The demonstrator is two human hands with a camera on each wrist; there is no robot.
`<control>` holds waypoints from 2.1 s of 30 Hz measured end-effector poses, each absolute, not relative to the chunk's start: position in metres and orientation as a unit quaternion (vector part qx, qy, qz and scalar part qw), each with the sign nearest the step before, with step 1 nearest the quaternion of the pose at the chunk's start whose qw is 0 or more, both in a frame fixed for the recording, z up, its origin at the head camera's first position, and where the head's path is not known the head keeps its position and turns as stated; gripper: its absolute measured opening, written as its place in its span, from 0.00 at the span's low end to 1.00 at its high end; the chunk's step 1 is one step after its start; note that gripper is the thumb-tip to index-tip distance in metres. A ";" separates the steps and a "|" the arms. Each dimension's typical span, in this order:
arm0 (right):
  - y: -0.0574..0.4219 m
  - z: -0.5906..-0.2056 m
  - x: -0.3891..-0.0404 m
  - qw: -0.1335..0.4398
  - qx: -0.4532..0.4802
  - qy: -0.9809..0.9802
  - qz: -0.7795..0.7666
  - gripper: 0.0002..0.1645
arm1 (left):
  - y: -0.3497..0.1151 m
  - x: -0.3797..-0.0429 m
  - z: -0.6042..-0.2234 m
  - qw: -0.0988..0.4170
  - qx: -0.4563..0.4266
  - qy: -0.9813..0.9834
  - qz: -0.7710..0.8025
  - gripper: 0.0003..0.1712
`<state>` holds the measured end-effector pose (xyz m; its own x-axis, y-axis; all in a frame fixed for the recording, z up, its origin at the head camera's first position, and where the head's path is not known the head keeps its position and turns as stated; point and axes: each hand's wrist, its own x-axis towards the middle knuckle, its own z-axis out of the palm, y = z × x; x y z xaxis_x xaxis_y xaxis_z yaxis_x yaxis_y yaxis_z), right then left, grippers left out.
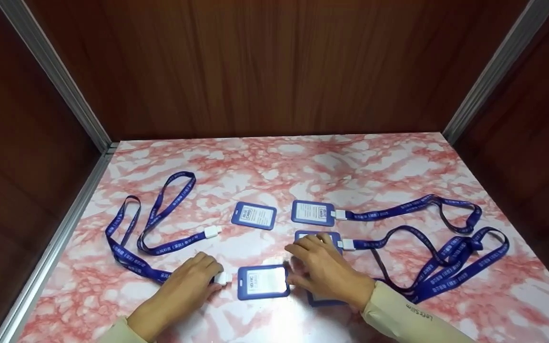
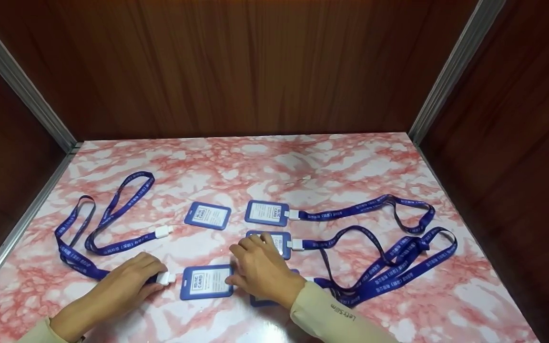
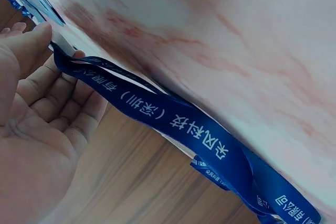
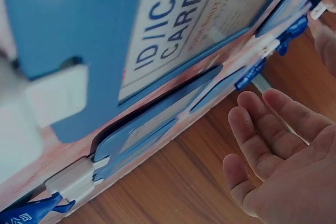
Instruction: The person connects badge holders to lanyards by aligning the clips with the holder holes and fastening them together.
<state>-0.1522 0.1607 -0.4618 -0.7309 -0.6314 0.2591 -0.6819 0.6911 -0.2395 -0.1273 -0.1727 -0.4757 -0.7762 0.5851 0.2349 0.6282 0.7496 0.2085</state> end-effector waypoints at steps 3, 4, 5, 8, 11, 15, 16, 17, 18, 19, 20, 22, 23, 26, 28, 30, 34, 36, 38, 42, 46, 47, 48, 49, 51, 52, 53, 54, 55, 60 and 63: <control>0.157 -0.463 -0.152 0.077 0.365 -0.914 0.160 0.38 | -0.173 -0.126 -0.476 0.074 -0.326 -0.932 -0.136 0.12; 0.156 -0.463 -0.152 0.077 0.367 -0.913 0.160 0.38 | -0.173 -0.126 -0.476 0.073 -0.327 -0.932 -0.137 0.12; 0.154 -0.464 -0.151 0.078 0.370 -0.912 0.159 0.39 | -0.173 -0.125 -0.476 0.072 -0.326 -0.933 -0.137 0.12; 0.150 -0.465 -0.151 0.077 0.377 -0.910 0.156 0.40 | -0.173 -0.124 -0.477 0.069 -0.327 -0.932 -0.138 0.12; 0.147 -0.467 -0.151 0.074 0.380 -0.909 0.154 0.42 | -0.173 -0.123 -0.478 0.071 -0.330 -0.931 -0.137 0.12; 0.144 -0.469 -0.150 0.070 0.381 -0.910 0.149 0.42 | -0.172 -0.123 -0.477 0.079 -0.339 -0.927 -0.137 0.12; 0.144 -0.470 -0.149 0.070 0.382 -0.910 0.147 0.43 | -0.172 -0.123 -0.477 0.082 -0.342 -0.926 -0.138 0.12; 0.143 -0.470 -0.149 0.070 0.383 -0.909 0.145 0.43 | -0.172 -0.123 -0.477 0.084 -0.344 -0.925 -0.139 0.12; 0.143 -0.470 -0.149 0.070 0.386 -0.909 0.143 0.44 | -0.172 -0.123 -0.477 0.085 -0.346 -0.924 -0.140 0.12; 0.142 -0.471 -0.149 0.071 0.388 -0.908 0.141 0.44 | -0.172 -0.122 -0.477 0.086 -0.347 -0.923 -0.141 0.12; 0.141 -0.471 -0.149 0.070 0.390 -0.908 0.140 0.45 | -0.172 -0.122 -0.477 0.088 -0.348 -0.923 -0.141 0.12; 0.139 -0.472 -0.149 0.069 0.393 -0.907 0.133 0.46 | -0.172 -0.122 -0.477 0.088 -0.349 -0.922 -0.143 0.13; 0.138 -0.472 -0.149 0.067 0.394 -0.907 0.131 0.47 | -0.173 -0.123 -0.477 0.086 -0.349 -0.922 -0.143 0.13; 0.135 -0.473 -0.148 0.061 0.394 -0.909 0.123 0.47 | -0.172 -0.123 -0.477 0.078 -0.345 -0.925 -0.141 0.12; 0.133 -0.473 -0.148 0.058 0.393 -0.909 0.122 0.47 | -0.172 -0.124 -0.478 0.071 -0.342 -0.926 -0.141 0.12; 0.130 -0.472 -0.148 0.054 0.393 -0.910 0.120 0.47 | -0.172 -0.124 -0.478 0.070 -0.342 -0.927 -0.140 0.12; 0.128 -0.472 -0.148 0.046 0.392 -0.911 0.119 0.46 | -0.173 -0.123 -0.478 0.074 -0.342 -0.926 -0.142 0.13; 0.127 -0.472 -0.148 0.044 0.393 -0.911 0.120 0.45 | -0.173 -0.123 -0.479 0.078 -0.343 -0.925 -0.142 0.13; 0.127 -0.472 -0.149 0.042 0.394 -0.910 0.121 0.44 | -0.173 -0.123 -0.479 0.079 -0.344 -0.925 -0.141 0.13; 0.126 -0.474 -0.149 0.037 0.396 -0.910 0.116 0.41 | -0.173 -0.123 -0.478 0.075 -0.344 -0.926 -0.139 0.12; 0.124 -0.474 -0.149 0.031 0.395 -0.911 0.111 0.39 | -0.173 -0.123 -0.478 0.070 -0.342 -0.927 -0.138 0.12; 0.124 -0.474 -0.149 0.032 0.395 -0.912 0.109 0.38 | -0.173 -0.123 -0.478 0.071 -0.342 -0.927 -0.138 0.12; 0.124 -0.474 -0.149 0.035 0.396 -0.912 0.106 0.37 | -0.173 -0.123 -0.478 0.072 -0.342 -0.927 -0.138 0.13; 0.124 -0.474 -0.149 0.037 0.397 -0.911 0.103 0.37 | -0.173 -0.123 -0.478 0.072 -0.342 -0.927 -0.138 0.13; 0.124 -0.475 -0.148 0.041 0.399 -0.911 0.098 0.35 | -0.173 -0.123 -0.478 0.072 -0.343 -0.927 -0.138 0.13; 0.124 -0.475 -0.148 0.043 0.400 -0.910 0.097 0.34 | -0.173 -0.122 -0.479 0.071 -0.342 -0.927 -0.138 0.12; 0.124 -0.475 -0.148 0.043 0.401 -0.910 0.098 0.34 | -0.173 -0.122 -0.479 0.070 -0.342 -0.927 -0.138 0.12; 0.124 -0.475 -0.148 0.042 0.402 -0.909 0.100 0.33 | -0.173 -0.122 -0.479 0.068 -0.340 -0.928 -0.137 0.12; 0.124 -0.475 -0.147 0.040 0.402 -0.909 0.103 0.33 | -0.173 -0.122 -0.480 0.065 -0.338 -0.929 -0.138 0.12; 0.124 -0.475 -0.147 0.037 0.403 -0.907 0.116 0.32 | -0.172 -0.122 -0.480 0.051 -0.334 -0.930 -0.146 0.11; 0.123 -0.475 -0.147 0.038 0.403 -0.907 0.118 0.31 | -0.171 -0.121 -0.480 0.044 -0.331 -0.930 -0.154 0.11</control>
<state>-0.1474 0.1231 -0.4752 -0.6724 -0.7215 0.1652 -0.7397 0.6473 -0.1838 -0.1214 -0.1713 -0.4803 -0.7764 0.6025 0.1847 0.6299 0.7330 0.2569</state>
